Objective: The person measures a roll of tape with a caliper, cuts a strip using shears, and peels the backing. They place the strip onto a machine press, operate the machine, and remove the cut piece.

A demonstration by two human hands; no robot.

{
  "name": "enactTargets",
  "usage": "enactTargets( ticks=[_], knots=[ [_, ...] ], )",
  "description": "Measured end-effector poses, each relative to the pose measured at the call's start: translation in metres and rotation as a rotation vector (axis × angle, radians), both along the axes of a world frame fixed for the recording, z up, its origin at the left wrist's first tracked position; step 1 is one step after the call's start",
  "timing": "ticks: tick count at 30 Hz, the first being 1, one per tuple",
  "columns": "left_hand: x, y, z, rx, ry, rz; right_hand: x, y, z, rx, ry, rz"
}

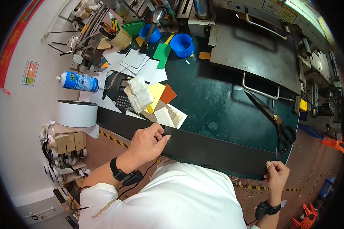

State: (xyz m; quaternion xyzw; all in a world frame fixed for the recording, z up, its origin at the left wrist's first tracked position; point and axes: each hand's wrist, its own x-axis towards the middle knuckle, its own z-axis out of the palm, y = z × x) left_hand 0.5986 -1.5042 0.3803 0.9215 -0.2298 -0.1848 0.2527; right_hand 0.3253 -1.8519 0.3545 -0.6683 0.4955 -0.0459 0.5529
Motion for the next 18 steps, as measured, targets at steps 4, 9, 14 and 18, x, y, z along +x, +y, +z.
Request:
enactTargets(
  ticks=[4, 9, 14, 18],
  knots=[
    [0.004, 0.000, 0.018, 0.229, -0.130, -0.111, 0.002, 0.001, 0.006, -0.016, 0.021, 0.002],
    [-0.003, -0.020, 0.021, 0.018, -0.493, -0.534, -0.002, 0.002, 0.002, -0.067, -0.015, 0.027],
    [-0.027, -0.058, -0.004, -0.090, -0.282, -0.999, 0.008, 0.005, 0.010, -0.071, -0.007, 0.013],
    [-0.034, -0.072, -0.022, -0.016, -0.278, -1.138, 0.006, 0.009, 0.007, -0.091, -0.024, 0.012]
  ],
)
